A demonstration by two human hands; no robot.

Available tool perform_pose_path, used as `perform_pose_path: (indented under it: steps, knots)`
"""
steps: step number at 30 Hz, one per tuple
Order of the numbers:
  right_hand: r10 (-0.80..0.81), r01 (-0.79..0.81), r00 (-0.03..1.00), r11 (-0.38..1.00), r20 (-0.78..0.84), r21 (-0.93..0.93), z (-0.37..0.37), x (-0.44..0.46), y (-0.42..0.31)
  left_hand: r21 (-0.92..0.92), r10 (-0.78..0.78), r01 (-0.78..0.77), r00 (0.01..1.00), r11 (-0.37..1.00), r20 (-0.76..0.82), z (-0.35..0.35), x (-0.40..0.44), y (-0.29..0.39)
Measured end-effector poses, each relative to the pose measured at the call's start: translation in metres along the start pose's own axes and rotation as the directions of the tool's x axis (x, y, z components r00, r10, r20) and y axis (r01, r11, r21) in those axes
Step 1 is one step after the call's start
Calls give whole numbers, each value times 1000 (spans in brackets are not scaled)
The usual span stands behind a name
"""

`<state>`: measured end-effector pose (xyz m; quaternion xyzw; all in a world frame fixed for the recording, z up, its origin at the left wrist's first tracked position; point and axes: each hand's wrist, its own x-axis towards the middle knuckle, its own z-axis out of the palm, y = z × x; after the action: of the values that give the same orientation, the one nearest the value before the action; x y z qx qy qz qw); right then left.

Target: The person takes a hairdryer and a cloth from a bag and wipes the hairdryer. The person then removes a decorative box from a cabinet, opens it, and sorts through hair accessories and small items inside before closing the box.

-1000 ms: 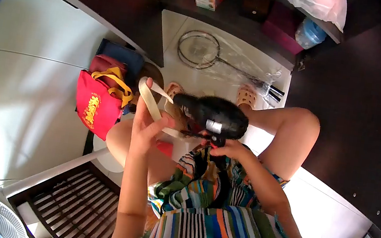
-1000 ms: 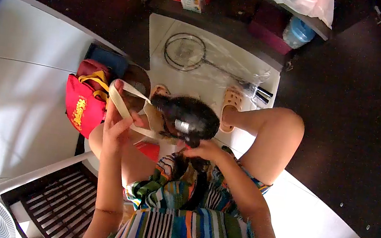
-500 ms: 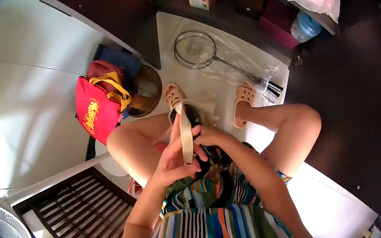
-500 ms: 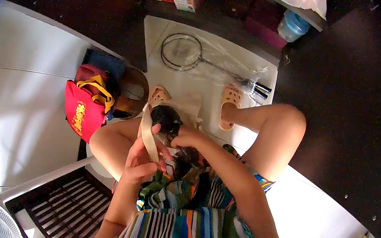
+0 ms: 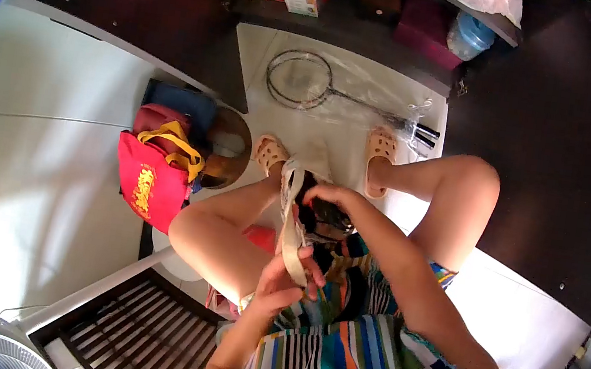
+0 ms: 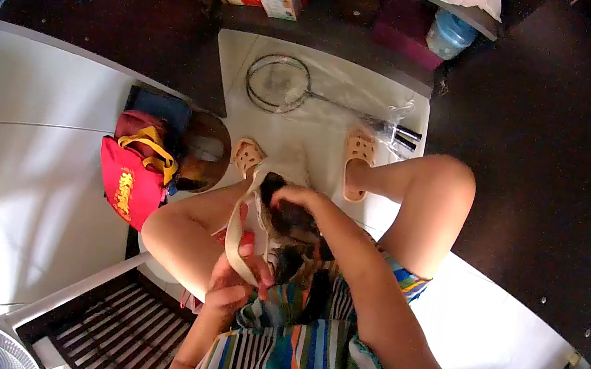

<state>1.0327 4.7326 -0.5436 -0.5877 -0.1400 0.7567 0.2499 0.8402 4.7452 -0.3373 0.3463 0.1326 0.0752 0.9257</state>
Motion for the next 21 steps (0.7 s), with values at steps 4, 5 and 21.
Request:
perform_pose_path:
  steps: [4, 5, 21]
  knots:
    - [-143, 299, 954, 453, -262, 840, -13, 21, -2, -217, -41, 13, 991, 976, -126, 14, -12, -13]
    - [-181, 392, 919, 294, -351, 872, -9, 24, -3, -183, -73, 60, 996, 981, -61, 22, -10, -13]
    - [-622, 164, 500, 752, -603, -639, -50, -35, 1, 67, 438, -451, 806, 890, -399, -21, -2, 73]
